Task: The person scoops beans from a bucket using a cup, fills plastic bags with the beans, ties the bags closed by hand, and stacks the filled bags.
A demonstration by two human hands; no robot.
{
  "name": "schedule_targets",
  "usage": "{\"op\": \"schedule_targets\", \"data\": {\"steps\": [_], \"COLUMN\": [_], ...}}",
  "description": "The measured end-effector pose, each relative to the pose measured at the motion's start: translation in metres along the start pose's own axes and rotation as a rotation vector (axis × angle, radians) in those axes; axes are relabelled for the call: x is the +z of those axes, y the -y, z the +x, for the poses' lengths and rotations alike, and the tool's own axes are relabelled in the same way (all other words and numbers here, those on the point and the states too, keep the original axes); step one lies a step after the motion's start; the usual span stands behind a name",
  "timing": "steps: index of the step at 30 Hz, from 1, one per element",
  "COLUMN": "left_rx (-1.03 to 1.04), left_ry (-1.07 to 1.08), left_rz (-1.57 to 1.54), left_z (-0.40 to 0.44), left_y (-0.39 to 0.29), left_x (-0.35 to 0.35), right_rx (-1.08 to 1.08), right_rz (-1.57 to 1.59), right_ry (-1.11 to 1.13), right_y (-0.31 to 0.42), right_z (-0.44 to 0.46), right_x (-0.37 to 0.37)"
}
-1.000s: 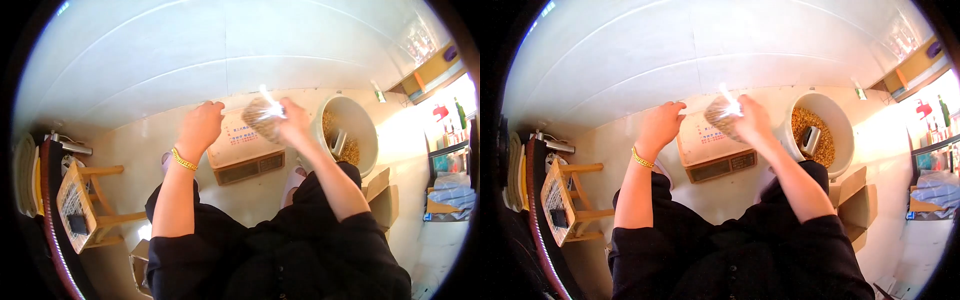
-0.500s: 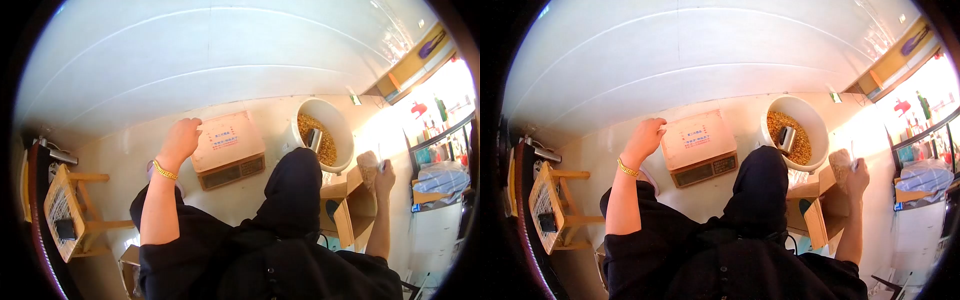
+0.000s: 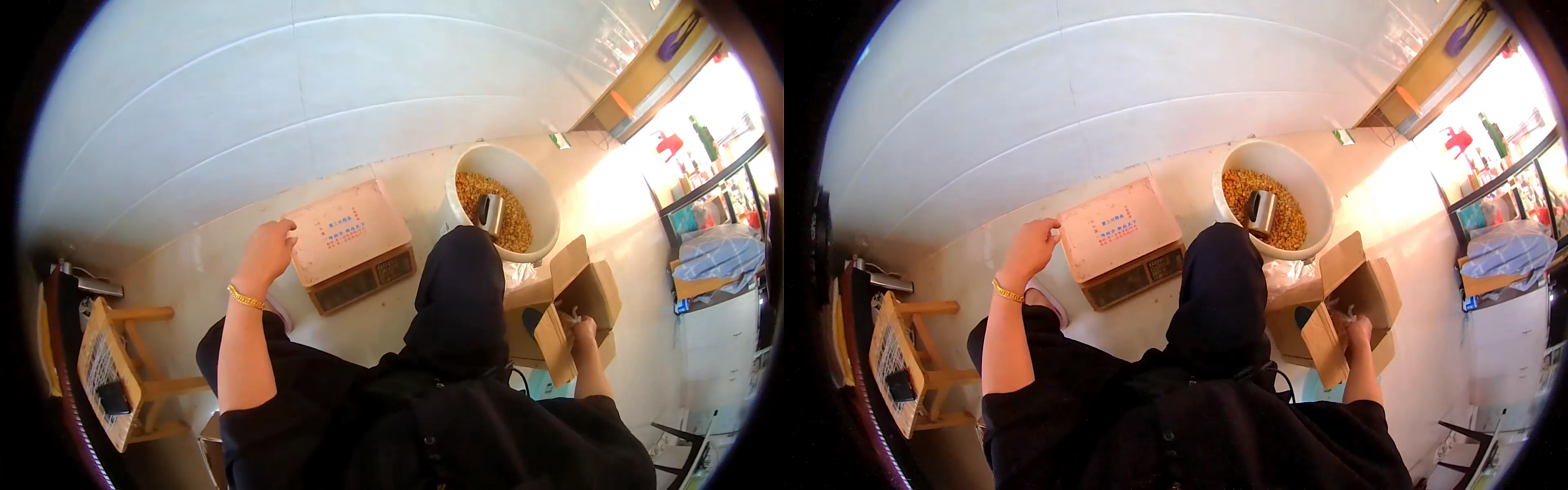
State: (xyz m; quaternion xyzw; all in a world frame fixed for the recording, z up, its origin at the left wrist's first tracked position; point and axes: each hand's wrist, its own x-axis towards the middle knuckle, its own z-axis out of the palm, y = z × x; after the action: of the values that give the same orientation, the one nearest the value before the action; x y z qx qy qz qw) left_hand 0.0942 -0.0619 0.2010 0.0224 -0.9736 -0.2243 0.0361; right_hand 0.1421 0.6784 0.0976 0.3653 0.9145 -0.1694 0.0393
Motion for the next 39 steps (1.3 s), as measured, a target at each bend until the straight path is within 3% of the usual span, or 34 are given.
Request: {"op": "schedule_targets", "data": {"steps": [5, 7, 10, 12, 13, 14, 16, 20, 23, 26, 27, 29, 33, 36, 39], "left_rx": [0.036, 0.035, 0.030, -0.022, -0.029, -0.016, -0.005, 0.035, 0.032, 0.064, 0.104, 0.118, 0.135, 0.148, 0.165], "left_ry": [0.008, 0.011, 0.028, 0.079, 0.077, 0.097, 0.120, 0.108, 0.108, 0.080, 0.045, 0.032, -0.004, -0.038, -0.069], "left_rz": [0.011, 0.014, 0.057, 0.073, 0.080, 0.089, 0.100, 0.114, 0.089, 0.071, 0.073, 0.068, 0.042, 0.043, 0.040], "left_z": [-0.001, -0.001, 0.000, 0.001, 0.001, 0.002, 0.003, 0.007, 0.011, 0.013, 0.013, 0.015, 0.016, 0.013, 0.009], "left_y": [0.006, 0.005, 0.000, -0.005, -0.005, -0.004, -0.002, -0.010, -0.023, -0.032, -0.034, -0.037, -0.040, -0.037, -0.027], "left_x": [0.004, 0.005, 0.005, 0.004, 0.005, 0.007, 0.011, 0.012, 0.008, 0.006, 0.006, 0.005, 0.004, 0.007, 0.011], "right_rx": [-0.092, -0.161, -0.161, -0.218, -0.244, -0.173, 0.040, 0.077, -0.144, -0.162, -0.165, -0.137, -0.380, -0.551, -0.743], "right_rz": [-0.154, -0.079, 0.079, 0.140, 0.172, 0.329, 0.613, 0.477, -0.042, 0.207, 0.202, 0.666, 0.753, 0.870, 0.736], "right_ry": [-0.074, -0.190, -0.133, -0.029, 0.025, 0.178, 0.447, 0.531, 0.169, -0.138, -0.140, -0.061, -0.150, -0.049, 0.054], "right_y": [-0.007, 0.019, -0.006, -0.050, -0.039, -0.035, 0.040, 0.048, -0.047, 0.008, 0.029, 0.092, 0.208, 0.267, 0.306], "right_z": [0.020, 0.005, 0.049, 0.103, 0.100, 0.094, 0.023, 0.029, 0.138, 0.104, 0.092, 0.052, -0.022, -0.053, -0.081], "right_x": [-0.009, -0.020, 0.017, 0.077, 0.087, 0.088, 0.053, 0.045, 0.094, 0.043, 0.025, -0.015, -0.052, -0.051, -0.036]}}
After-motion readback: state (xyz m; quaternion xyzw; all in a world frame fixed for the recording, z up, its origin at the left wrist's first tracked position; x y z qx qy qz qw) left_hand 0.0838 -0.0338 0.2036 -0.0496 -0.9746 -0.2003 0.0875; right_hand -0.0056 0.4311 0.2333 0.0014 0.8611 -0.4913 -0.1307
